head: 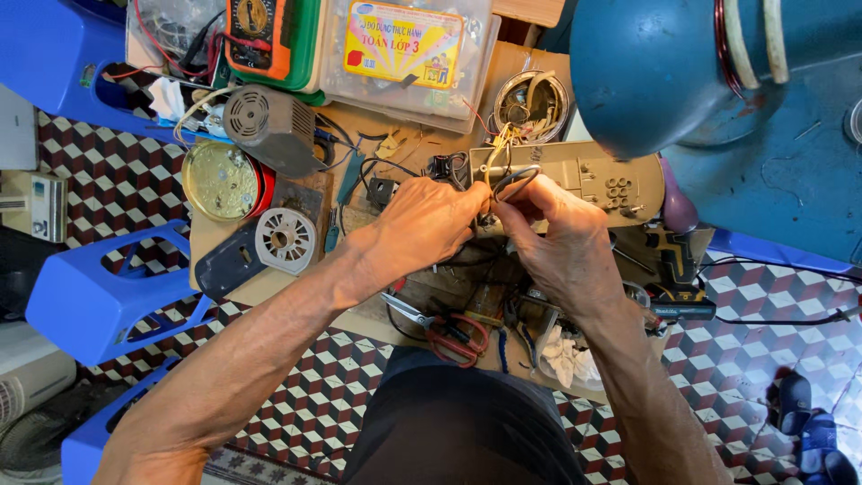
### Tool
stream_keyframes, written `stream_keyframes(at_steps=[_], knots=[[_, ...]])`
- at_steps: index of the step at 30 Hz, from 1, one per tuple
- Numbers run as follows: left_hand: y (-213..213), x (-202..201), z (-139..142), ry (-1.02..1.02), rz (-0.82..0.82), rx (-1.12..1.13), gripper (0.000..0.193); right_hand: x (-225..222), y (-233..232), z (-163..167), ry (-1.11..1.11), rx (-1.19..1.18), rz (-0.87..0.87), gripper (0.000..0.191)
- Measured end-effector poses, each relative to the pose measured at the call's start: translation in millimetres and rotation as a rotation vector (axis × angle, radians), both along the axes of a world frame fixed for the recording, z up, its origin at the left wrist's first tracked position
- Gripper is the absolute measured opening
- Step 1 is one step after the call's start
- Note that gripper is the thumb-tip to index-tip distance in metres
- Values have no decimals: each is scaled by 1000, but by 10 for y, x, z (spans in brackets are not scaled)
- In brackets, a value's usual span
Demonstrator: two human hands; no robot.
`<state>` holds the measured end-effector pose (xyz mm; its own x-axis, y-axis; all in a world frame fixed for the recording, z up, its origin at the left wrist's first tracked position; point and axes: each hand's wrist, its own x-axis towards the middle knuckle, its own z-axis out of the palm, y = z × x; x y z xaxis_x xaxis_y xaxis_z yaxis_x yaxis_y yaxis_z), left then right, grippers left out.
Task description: The person solders wires and components on a small disassembled appliance part at a workbench. They hold the part with one hand while applying a soldering iron to its connections, occasionally repositioning the part and using a hot air gun to heat the work area.
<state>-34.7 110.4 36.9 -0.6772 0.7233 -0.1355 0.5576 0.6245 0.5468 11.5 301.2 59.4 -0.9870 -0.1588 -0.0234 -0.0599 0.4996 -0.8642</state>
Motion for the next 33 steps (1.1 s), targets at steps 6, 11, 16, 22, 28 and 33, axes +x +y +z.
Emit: stream_keyframes(at_steps=[6,11,16,22,28,33], knots=[[-14,18,-1,-12,12,3,38,-11,-41,-16,17,-32,-27,12],[-28,-22,-13,-46,27,-31,38,-27,-69,-20,47,-45,-20,11],[-30,-36,-35,-48,47,-32,41,-23,-88,-47,58,-21,-25,10],[-36,-31,-67,-55,47,-37,38,-17,-66,-78,52,-13,-14,10],[-44,-16,-68,-33,56,5,37,-80,44,-110,153,13,158,14],[-35,-36,-66,-86,59,-30,36,-131,115,-129,196,79,257,13]])
